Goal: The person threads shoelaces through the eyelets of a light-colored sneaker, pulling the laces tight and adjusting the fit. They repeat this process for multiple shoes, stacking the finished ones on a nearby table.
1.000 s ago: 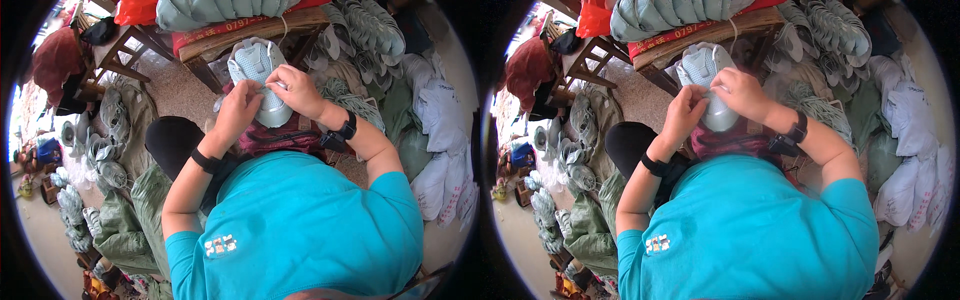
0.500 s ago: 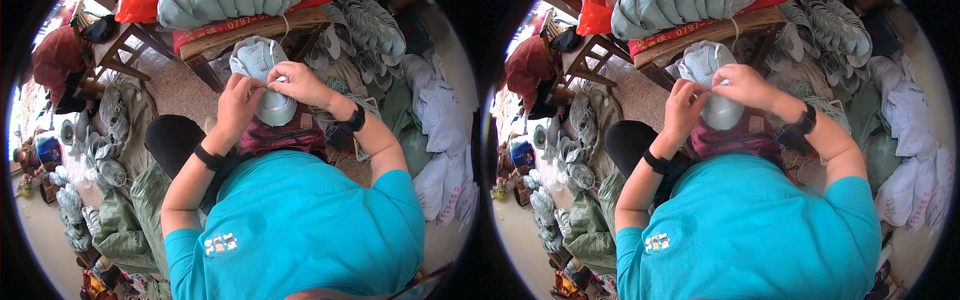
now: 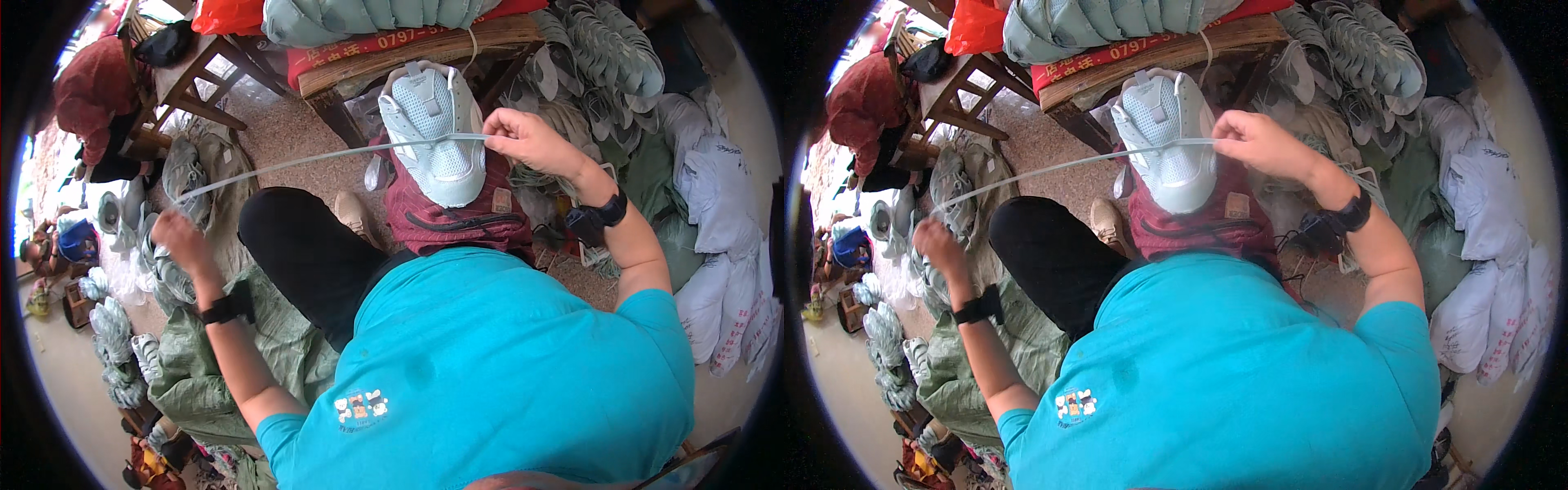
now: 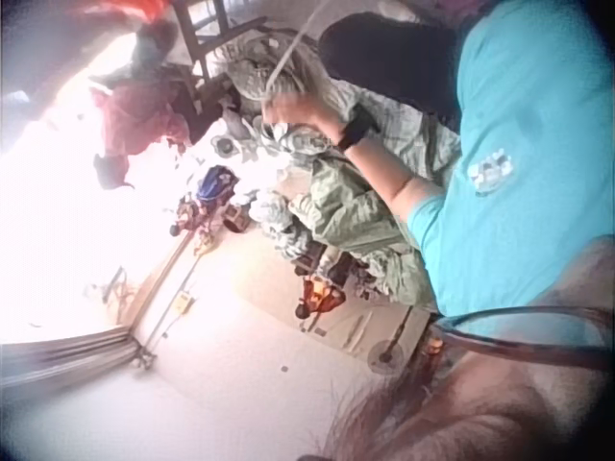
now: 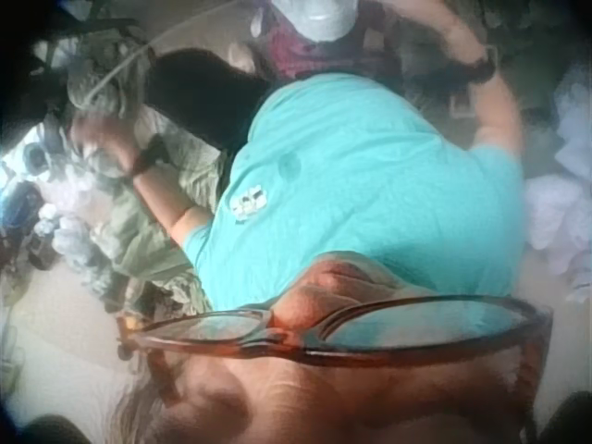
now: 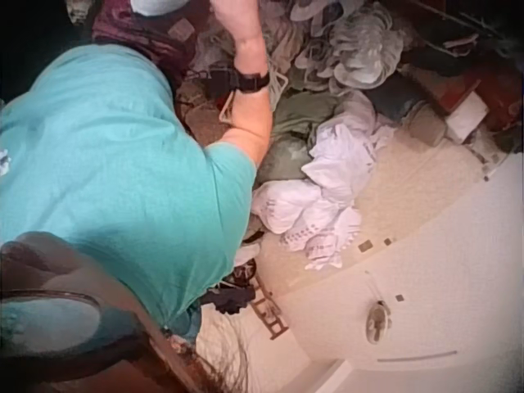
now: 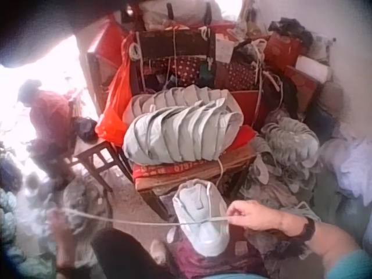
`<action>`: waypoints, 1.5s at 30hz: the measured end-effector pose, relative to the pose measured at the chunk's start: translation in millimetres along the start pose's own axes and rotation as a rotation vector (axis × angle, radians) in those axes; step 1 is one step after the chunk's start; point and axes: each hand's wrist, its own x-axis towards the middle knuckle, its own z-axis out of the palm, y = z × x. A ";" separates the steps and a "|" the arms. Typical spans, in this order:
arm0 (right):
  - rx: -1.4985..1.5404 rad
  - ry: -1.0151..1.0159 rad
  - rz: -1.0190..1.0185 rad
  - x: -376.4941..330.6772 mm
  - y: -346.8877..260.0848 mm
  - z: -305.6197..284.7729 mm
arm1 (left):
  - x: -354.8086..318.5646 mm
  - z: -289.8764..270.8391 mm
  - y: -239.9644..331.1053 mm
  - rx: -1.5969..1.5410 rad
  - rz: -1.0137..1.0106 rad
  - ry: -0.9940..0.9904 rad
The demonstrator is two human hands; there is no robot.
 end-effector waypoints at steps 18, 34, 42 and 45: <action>1.076 0.698 0.181 3.4 122.5 -70.7 | 39.1 -26.3 232.4 -1.296 -0.786 -0.427; 0.717 1.029 0.668 -235.4 408.3 -210.6 | -8.3 23.2 367.2 -1.511 -0.546 -1.028; 0.561 0.566 0.210 -23.6 116.3 -30.4 | -10.7 17.2 374.4 -1.290 -0.597 -0.934; 0.466 0.323 0.087 -15.3 35.6 0.5 | -13.1 23.4 376.1 -1.316 -0.587 -0.887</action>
